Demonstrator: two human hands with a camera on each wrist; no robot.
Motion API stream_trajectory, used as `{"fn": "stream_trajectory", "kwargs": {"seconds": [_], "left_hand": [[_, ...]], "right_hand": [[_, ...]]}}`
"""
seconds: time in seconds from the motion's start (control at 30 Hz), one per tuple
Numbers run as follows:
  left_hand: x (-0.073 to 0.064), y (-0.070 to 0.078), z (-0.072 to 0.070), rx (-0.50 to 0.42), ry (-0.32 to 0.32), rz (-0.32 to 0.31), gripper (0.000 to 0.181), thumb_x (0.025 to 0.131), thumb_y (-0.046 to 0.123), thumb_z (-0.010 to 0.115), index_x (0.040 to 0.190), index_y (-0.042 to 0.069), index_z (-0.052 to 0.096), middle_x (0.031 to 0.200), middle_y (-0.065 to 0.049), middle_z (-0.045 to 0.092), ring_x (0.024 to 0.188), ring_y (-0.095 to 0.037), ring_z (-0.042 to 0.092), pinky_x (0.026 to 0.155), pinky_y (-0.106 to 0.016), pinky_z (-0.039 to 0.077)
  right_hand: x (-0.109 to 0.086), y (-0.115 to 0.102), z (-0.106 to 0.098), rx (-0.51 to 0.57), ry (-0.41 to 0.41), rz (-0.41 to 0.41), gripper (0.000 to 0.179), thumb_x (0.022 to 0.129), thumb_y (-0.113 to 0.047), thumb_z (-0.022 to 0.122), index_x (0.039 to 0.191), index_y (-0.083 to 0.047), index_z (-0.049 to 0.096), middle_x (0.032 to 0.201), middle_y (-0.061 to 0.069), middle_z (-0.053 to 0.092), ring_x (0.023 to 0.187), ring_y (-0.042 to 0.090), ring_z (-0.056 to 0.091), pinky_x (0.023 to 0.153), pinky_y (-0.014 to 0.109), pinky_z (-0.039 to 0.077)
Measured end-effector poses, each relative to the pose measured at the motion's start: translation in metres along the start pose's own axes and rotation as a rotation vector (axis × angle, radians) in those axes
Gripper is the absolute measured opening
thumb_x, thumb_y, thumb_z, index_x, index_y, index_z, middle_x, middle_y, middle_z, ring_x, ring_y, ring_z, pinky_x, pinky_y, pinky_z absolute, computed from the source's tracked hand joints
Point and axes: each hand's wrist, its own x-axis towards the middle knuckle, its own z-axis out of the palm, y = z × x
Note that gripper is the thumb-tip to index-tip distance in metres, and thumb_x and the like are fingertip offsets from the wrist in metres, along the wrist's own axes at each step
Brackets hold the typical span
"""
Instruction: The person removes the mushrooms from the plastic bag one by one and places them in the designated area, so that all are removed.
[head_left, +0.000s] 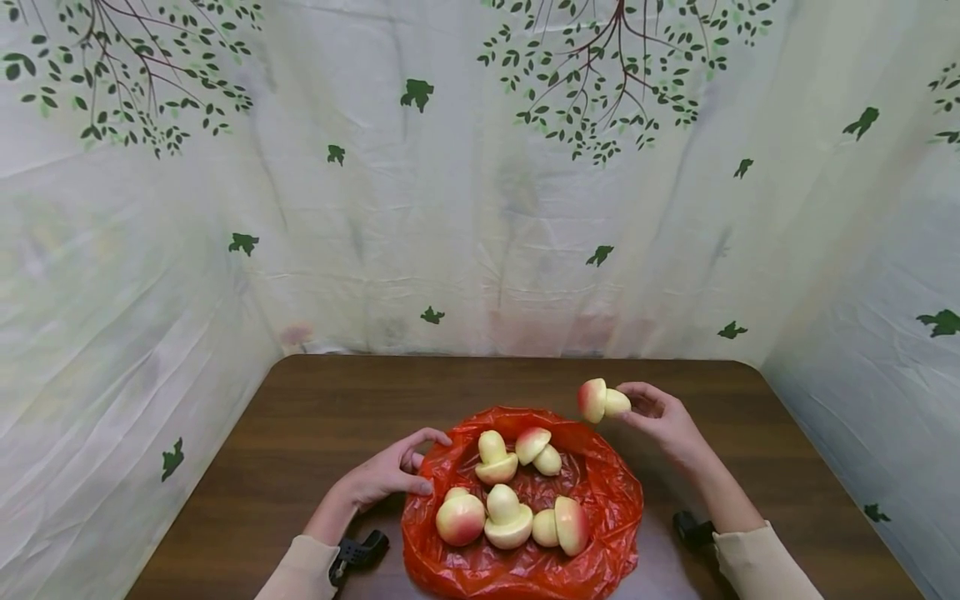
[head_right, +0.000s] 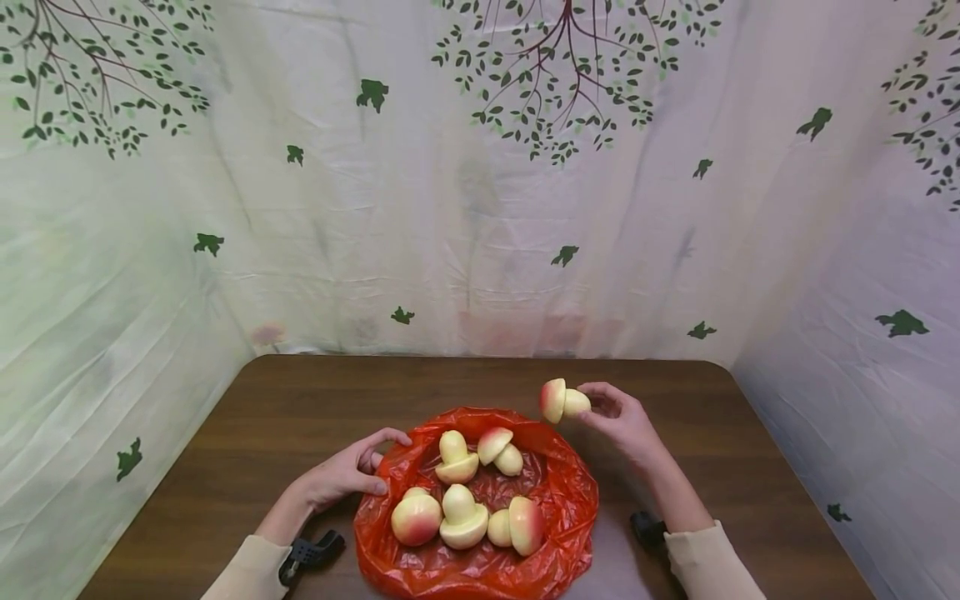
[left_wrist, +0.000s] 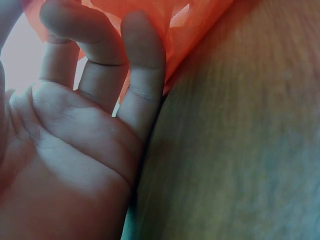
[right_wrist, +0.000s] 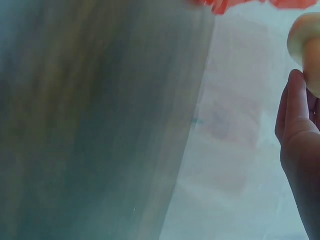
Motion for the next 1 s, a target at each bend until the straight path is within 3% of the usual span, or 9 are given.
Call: {"fn": "stream_trajectory", "kwargs": {"seconds": [0.27, 0.57, 0.8, 1.0], "left_hand": [[0.0, 0.001, 0.001, -0.007, 0.001, -0.004, 0.061, 0.098, 0.005, 0.071, 0.149, 0.004, 0.038, 0.094, 0.001, 0.08, 0.078, -0.008, 0.077, 0.077, -0.031, 0.067], [0.0, 0.002, 0.001, 0.01, 0.014, -0.012, 0.062, 0.098, 0.006, 0.071, 0.149, 0.002, 0.037, 0.092, 0.002, 0.08, 0.077, -0.008, 0.077, 0.077, -0.031, 0.067], [0.0, 0.002, 0.0, 0.011, 0.013, -0.013, 0.062, 0.098, 0.006, 0.071, 0.149, 0.002, 0.037, 0.094, 0.001, 0.08, 0.078, -0.008, 0.077, 0.078, -0.031, 0.067], [-0.001, 0.002, 0.001, 0.012, 0.01, -0.009, 0.061, 0.098, 0.006, 0.071, 0.149, 0.003, 0.036, 0.094, 0.001, 0.081, 0.078, -0.008, 0.077, 0.078, -0.031, 0.066]], "right_hand": [[0.017, 0.01, -0.014, -0.023, 0.066, 0.066, 0.049, 0.101, -0.015, 0.074, 0.14, 0.009, 0.057, 0.116, -0.015, 0.068, 0.108, -0.001, 0.067, 0.09, 0.015, 0.057], [0.041, 0.02, -0.026, -0.064, 0.105, 0.142, 0.053, 0.099, -0.019, 0.076, 0.142, 0.008, 0.057, 0.124, 0.0, 0.069, 0.103, -0.007, 0.065, 0.089, 0.012, 0.054], [0.058, 0.028, -0.032, -0.109, 0.104, 0.2, 0.057, 0.1, -0.023, 0.075, 0.145, 0.007, 0.056, 0.143, 0.026, 0.061, 0.1, -0.007, 0.062, 0.088, 0.012, 0.051], [0.068, 0.035, -0.036, -0.123, 0.1, 0.227, 0.058, 0.101, -0.023, 0.073, 0.146, 0.009, 0.055, 0.141, 0.024, 0.062, 0.097, -0.004, 0.061, 0.086, 0.013, 0.051]]}}
